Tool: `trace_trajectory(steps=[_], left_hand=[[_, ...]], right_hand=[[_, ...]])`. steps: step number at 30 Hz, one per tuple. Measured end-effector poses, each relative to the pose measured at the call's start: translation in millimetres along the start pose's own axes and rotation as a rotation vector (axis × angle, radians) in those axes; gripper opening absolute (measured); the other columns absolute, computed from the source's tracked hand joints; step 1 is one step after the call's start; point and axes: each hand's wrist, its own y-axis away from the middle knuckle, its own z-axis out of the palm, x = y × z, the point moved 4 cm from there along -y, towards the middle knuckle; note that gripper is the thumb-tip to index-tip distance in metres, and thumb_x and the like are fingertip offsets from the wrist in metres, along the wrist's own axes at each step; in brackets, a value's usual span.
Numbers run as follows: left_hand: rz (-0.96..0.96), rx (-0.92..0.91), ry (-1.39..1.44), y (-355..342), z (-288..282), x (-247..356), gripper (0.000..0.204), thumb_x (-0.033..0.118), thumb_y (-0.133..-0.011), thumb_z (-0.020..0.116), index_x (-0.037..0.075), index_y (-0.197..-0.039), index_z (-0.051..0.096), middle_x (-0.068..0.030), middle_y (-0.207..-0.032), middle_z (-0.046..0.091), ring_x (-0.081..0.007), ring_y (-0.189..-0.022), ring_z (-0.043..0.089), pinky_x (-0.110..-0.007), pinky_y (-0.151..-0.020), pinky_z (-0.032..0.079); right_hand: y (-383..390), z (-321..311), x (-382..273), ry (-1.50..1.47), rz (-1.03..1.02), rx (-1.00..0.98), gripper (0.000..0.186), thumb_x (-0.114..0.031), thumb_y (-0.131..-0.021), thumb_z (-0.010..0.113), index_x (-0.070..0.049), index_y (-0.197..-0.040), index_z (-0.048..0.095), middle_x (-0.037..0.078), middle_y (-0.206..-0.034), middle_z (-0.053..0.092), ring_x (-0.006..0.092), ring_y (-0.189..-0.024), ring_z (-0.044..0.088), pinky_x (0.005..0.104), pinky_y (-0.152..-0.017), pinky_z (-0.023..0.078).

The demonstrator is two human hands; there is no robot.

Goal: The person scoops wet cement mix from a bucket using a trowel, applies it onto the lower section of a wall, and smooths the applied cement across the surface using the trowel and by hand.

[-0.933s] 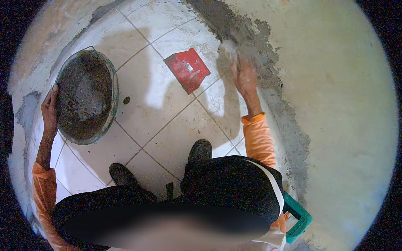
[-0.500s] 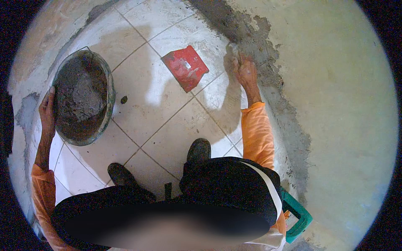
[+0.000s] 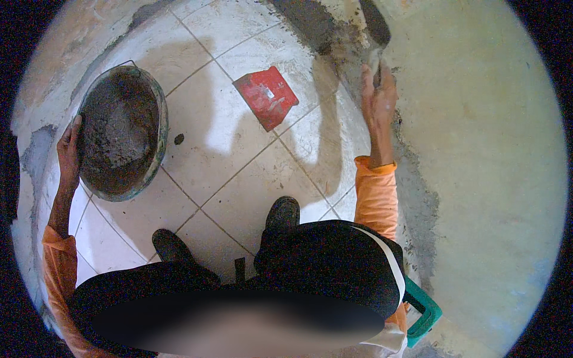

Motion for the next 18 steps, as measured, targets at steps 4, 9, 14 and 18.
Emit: trace_trajectory(steps=[4,9,14,18], left_hand=[[0.005,0.028,-0.021,0.0,8.5,7.3,0.057,0.048,-0.101,0.061,0.000,-0.131,0.066,-0.0084,-0.117,0.070,-0.0156,-0.105,0.063,-0.029,-0.098,0.046],[0.012,0.002,0.021,4.0,14.9,12.9,0.058,0.048,-0.101,0.061,-0.002,-0.131,0.066,-0.0092,-0.118,0.071,-0.0157,-0.106,0.064,-0.031,-0.100,0.046],[0.014,0.008,0.017,5.0,8.8,7.6,0.061,0.049,-0.101,0.060,-0.001,-0.134,0.064,-0.0105,-0.120,0.070,-0.0177,-0.107,0.064,-0.032,-0.102,0.046],[0.007,0.014,0.013,1.1,8.4,5.1,0.061,0.050,-0.101,0.060,0.000,-0.136,0.063,-0.0109,-0.122,0.070,-0.0184,-0.109,0.064,-0.033,-0.103,0.045]], right_hand=[[31.5,52.1,42.0,0.285,-0.217,-0.050,0.049,-0.035,-0.101,0.060,-0.002,-0.137,0.058,0.028,-0.127,0.064,0.0418,-0.116,0.064,0.0468,-0.098,0.051],[60.9,121.5,59.8,0.391,-0.092,-0.215,0.050,-0.033,-0.099,0.060,-0.003,-0.139,0.056,0.030,-0.128,0.062,0.0463,-0.117,0.061,0.0516,-0.098,0.051],[23.8,133.6,62.7,0.380,-0.087,-0.230,0.052,-0.036,-0.097,0.060,-0.009,-0.141,0.054,0.027,-0.131,0.061,0.0470,-0.113,0.063,0.0541,-0.096,0.052],[-1.2,104.4,54.6,0.390,-0.028,-0.296,0.049,-0.037,-0.098,0.059,-0.006,-0.136,0.058,0.027,-0.123,0.065,0.0463,-0.111,0.064,0.0543,-0.096,0.052]])
